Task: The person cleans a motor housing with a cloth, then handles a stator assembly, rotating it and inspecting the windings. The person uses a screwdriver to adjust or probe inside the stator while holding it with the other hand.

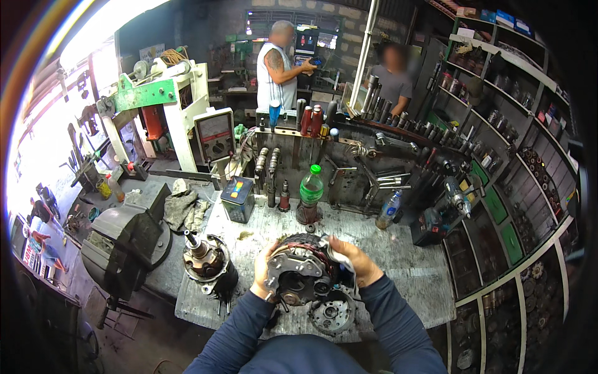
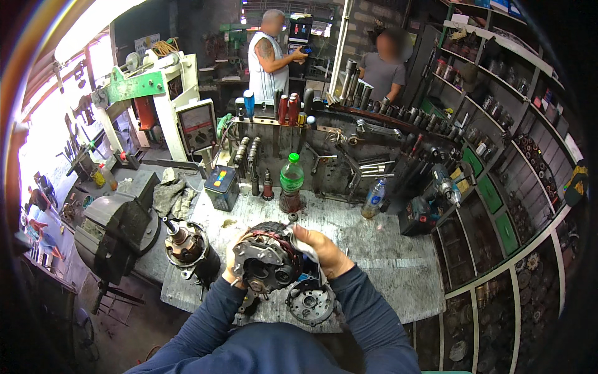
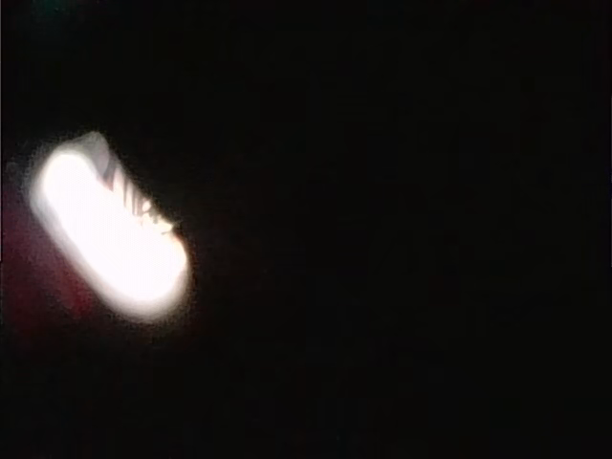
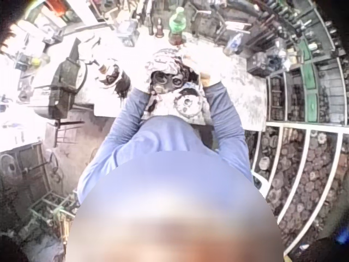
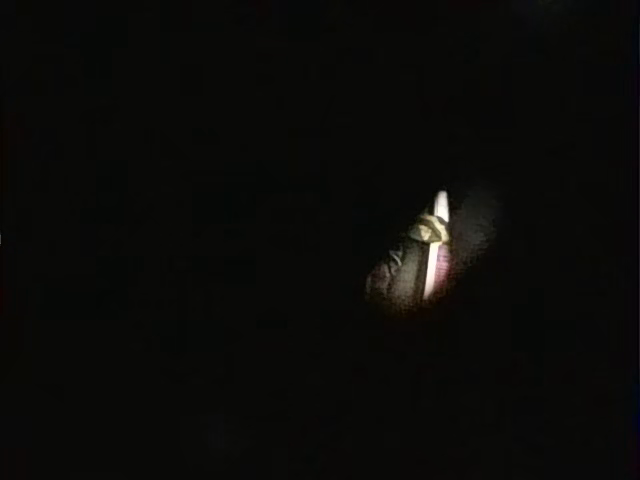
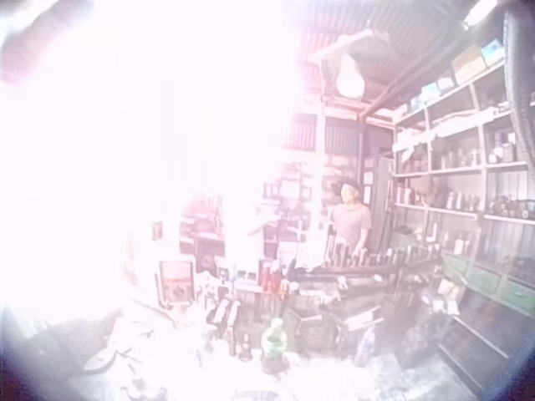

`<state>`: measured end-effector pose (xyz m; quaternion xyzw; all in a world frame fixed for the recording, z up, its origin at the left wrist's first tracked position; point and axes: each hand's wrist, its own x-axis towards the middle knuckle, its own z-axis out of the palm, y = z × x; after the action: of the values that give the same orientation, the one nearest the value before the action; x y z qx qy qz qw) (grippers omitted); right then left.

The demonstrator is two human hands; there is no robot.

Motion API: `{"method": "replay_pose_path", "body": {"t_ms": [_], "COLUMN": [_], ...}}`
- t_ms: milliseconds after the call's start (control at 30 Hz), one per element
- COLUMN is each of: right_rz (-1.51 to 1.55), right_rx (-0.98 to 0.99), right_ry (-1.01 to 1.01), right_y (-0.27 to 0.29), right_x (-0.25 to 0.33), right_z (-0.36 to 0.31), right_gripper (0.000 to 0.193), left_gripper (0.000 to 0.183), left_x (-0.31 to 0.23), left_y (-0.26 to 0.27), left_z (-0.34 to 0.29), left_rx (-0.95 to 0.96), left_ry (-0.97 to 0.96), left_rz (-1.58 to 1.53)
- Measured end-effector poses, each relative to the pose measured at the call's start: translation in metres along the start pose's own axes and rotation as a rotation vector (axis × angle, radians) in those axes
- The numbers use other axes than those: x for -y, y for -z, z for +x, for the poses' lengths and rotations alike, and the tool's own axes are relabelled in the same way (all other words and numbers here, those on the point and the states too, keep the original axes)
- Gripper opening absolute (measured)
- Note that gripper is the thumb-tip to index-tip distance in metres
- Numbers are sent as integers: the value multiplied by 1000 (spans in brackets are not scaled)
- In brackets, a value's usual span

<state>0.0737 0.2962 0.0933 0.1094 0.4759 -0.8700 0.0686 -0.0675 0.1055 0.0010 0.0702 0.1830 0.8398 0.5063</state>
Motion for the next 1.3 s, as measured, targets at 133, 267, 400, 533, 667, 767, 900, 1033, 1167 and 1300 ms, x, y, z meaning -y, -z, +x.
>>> {"method": "replay_pose_path", "body": {"t_ms": [133,267,400,533,667,767,900,1033,1167,1300], "right_rz": [-852,-1119,-652,35,385,282,-94,-251,-127,5], "right_rx": [-157,75,64,45,-336,-197,-186,-89,-162,-299], "right_ry": [294,320,326,566,458,554,423,242,484,392], "right_y": [-17,-16,14,42,47,43,28,20,27,28], "right_x": [25,25,-3,-67,-117,-97,-40,-20,-42,-79], "right_z": [8,9,0,-11,-15,-22,-34,-31,-20,-21], "right_gripper": [69,62,55,85,71,60,55,56,58,56], "left_gripper": [47,34,53,61,59,51,53,40,45,59], "left_x": [1,22,23,16,26,32,19,20,32,23], "left_y": [-11,-11,-8,-12,-19,-21,-17,-12,1,7], "left_z": [-2,-10,-15,-13,-10,-10,-2,6,1,1], "left_rx": [-308,-296,-159,2,-99,-217,-9,-64,-217,-252], "left_ry": [-49,-133,-108,-10,-123,-13,51,-67,-92,-102], "left_rz": [383,346,419,216,74,149,503,710,386,161]}}
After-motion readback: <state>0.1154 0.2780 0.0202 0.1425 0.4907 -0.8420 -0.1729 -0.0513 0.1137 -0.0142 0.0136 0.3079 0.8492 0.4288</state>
